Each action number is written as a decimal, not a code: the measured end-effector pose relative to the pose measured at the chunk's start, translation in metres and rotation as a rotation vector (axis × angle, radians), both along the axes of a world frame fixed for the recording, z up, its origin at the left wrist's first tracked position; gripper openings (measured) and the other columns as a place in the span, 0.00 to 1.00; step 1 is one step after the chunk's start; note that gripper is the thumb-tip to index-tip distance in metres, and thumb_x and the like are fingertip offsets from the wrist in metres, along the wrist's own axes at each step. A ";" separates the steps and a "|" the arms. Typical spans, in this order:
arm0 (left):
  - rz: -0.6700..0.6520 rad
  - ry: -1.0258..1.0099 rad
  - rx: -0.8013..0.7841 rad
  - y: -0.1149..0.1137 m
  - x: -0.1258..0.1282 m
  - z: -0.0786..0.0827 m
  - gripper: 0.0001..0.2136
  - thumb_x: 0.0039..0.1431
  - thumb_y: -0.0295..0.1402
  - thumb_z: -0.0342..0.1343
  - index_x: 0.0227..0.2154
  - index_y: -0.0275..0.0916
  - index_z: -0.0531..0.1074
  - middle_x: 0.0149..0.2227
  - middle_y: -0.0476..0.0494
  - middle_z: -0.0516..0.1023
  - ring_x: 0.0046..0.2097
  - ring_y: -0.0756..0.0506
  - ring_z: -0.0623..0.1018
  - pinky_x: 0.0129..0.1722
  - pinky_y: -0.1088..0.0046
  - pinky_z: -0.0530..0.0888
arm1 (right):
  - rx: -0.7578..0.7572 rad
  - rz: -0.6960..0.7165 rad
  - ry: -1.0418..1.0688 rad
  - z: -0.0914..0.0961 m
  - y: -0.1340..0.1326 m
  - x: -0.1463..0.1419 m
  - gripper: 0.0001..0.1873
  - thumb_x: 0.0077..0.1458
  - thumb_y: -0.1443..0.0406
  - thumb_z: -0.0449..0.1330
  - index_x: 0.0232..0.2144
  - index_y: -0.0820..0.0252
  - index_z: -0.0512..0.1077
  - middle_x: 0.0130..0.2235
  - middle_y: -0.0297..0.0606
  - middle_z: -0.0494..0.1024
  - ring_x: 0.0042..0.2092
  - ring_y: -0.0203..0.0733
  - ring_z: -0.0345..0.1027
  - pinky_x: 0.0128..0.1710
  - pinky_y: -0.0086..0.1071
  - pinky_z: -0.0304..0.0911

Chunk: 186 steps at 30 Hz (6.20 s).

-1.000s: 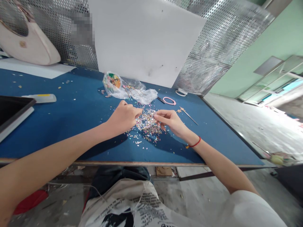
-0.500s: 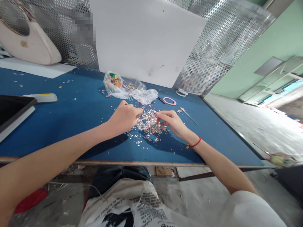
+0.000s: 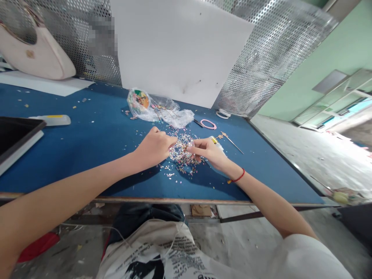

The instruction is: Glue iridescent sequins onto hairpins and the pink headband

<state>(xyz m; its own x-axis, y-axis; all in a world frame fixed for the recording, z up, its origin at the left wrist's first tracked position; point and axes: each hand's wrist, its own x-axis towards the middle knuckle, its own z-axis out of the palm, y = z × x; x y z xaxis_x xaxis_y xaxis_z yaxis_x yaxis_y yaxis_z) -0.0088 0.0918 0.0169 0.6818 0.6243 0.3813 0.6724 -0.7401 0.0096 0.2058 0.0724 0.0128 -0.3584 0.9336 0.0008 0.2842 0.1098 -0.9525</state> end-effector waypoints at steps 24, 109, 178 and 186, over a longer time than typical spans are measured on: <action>0.032 0.000 -0.003 0.003 -0.002 0.002 0.08 0.43 0.20 0.45 0.23 0.38 0.66 0.19 0.50 0.63 0.25 0.48 0.63 0.36 0.67 0.59 | 0.007 0.015 0.042 0.003 0.004 0.009 0.15 0.53 0.55 0.62 0.24 0.61 0.74 0.24 0.34 0.73 0.22 0.30 0.62 0.20 0.27 0.57; 0.010 -0.265 -0.442 0.006 -0.003 0.002 0.09 0.42 0.18 0.44 0.18 0.39 0.55 0.17 0.53 0.56 0.23 0.51 0.56 0.26 0.71 0.53 | 0.890 -0.087 -0.059 0.006 0.000 0.013 0.06 0.50 0.70 0.67 0.31 0.54 0.82 0.22 0.32 0.73 0.22 0.30 0.57 0.20 0.30 0.51; -0.061 -0.313 -0.521 0.012 -0.005 0.002 0.08 0.38 0.20 0.43 0.17 0.40 0.55 0.17 0.53 0.56 0.24 0.50 0.55 0.27 0.70 0.53 | 1.571 0.016 -0.735 0.000 0.005 0.034 0.26 0.52 0.71 0.58 0.54 0.55 0.71 0.22 0.30 0.71 0.24 0.35 0.62 0.20 0.32 0.52; -0.060 -0.320 -0.558 0.011 -0.004 0.003 0.09 0.39 0.18 0.43 0.17 0.39 0.53 0.17 0.53 0.55 0.24 0.51 0.55 0.26 0.70 0.53 | 1.756 0.045 -0.925 0.006 0.005 0.038 0.24 0.56 0.68 0.59 0.56 0.54 0.69 0.23 0.29 0.73 0.25 0.34 0.62 0.22 0.31 0.53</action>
